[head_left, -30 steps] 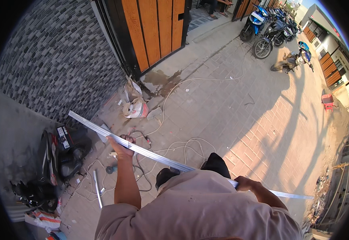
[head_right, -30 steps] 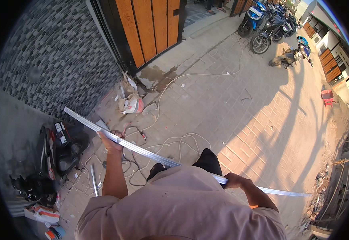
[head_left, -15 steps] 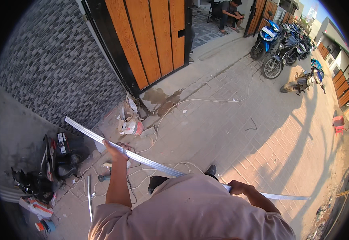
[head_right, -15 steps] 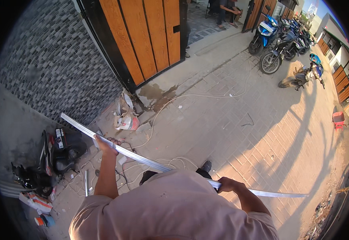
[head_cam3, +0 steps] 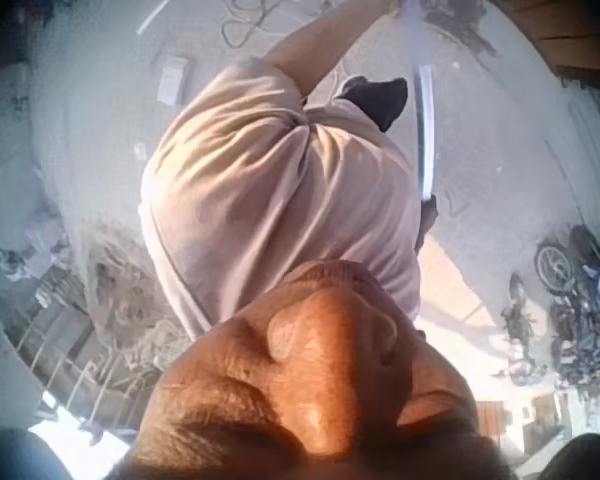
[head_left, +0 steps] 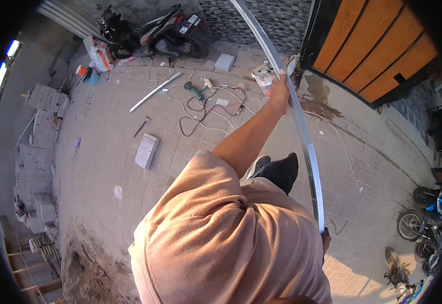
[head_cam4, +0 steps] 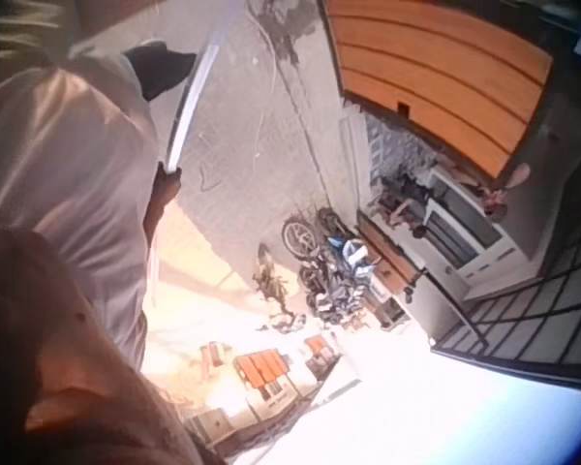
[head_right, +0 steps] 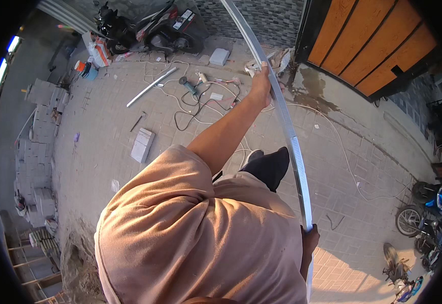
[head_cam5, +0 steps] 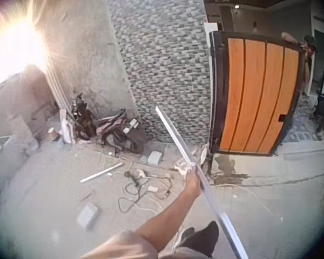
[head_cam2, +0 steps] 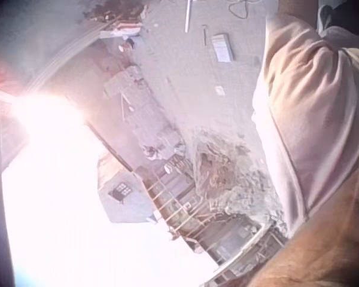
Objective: The person uses a power angle grinder to cut a metal track on the ground and then places the track against a step, where they and another person use small spacers or shims to adjust the fit.
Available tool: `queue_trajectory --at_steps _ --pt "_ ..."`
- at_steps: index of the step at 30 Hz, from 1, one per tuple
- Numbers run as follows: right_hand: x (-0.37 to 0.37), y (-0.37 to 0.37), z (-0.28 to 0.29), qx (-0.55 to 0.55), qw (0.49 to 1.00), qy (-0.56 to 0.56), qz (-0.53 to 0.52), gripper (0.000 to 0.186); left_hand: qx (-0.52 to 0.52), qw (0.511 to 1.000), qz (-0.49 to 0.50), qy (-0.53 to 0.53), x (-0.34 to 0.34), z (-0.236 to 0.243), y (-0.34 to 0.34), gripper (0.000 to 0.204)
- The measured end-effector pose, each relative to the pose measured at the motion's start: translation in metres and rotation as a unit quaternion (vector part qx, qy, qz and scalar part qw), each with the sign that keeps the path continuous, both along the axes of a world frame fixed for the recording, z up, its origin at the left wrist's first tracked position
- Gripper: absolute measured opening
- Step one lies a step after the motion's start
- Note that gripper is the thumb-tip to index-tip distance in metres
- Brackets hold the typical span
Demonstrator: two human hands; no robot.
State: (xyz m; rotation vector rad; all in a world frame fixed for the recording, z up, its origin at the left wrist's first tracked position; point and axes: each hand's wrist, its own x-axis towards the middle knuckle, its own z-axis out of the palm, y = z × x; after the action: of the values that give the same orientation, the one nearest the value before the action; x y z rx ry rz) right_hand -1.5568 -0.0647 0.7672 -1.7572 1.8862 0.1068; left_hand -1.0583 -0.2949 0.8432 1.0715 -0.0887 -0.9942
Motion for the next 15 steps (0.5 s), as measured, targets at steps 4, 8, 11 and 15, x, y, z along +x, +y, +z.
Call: queue_trajectory --at_steps 4,8,11,15 --pt "-0.023 -0.037 -0.014 0.001 0.998 0.032 -0.057 0.041 0.061 0.993 0.048 -0.087 0.005 -0.039 -0.018 0.04" --pt "-0.048 -0.084 -0.003 -0.083 0.991 0.105 0.015 0.036 -0.037 0.996 -0.074 -0.022 0.011 -0.069 -0.011 0.046" --pt "-0.068 -0.136 0.004 -0.201 0.972 0.122 0.026 0.035 -0.059 0.986 -0.152 0.038 -0.001 -0.071 -0.019 0.045" --pt "-0.084 -0.191 0.007 -0.267 0.944 0.185 -0.061 0.036 0.002 1.0 -0.031 -0.001 -0.046 -0.079 -0.06 0.038"
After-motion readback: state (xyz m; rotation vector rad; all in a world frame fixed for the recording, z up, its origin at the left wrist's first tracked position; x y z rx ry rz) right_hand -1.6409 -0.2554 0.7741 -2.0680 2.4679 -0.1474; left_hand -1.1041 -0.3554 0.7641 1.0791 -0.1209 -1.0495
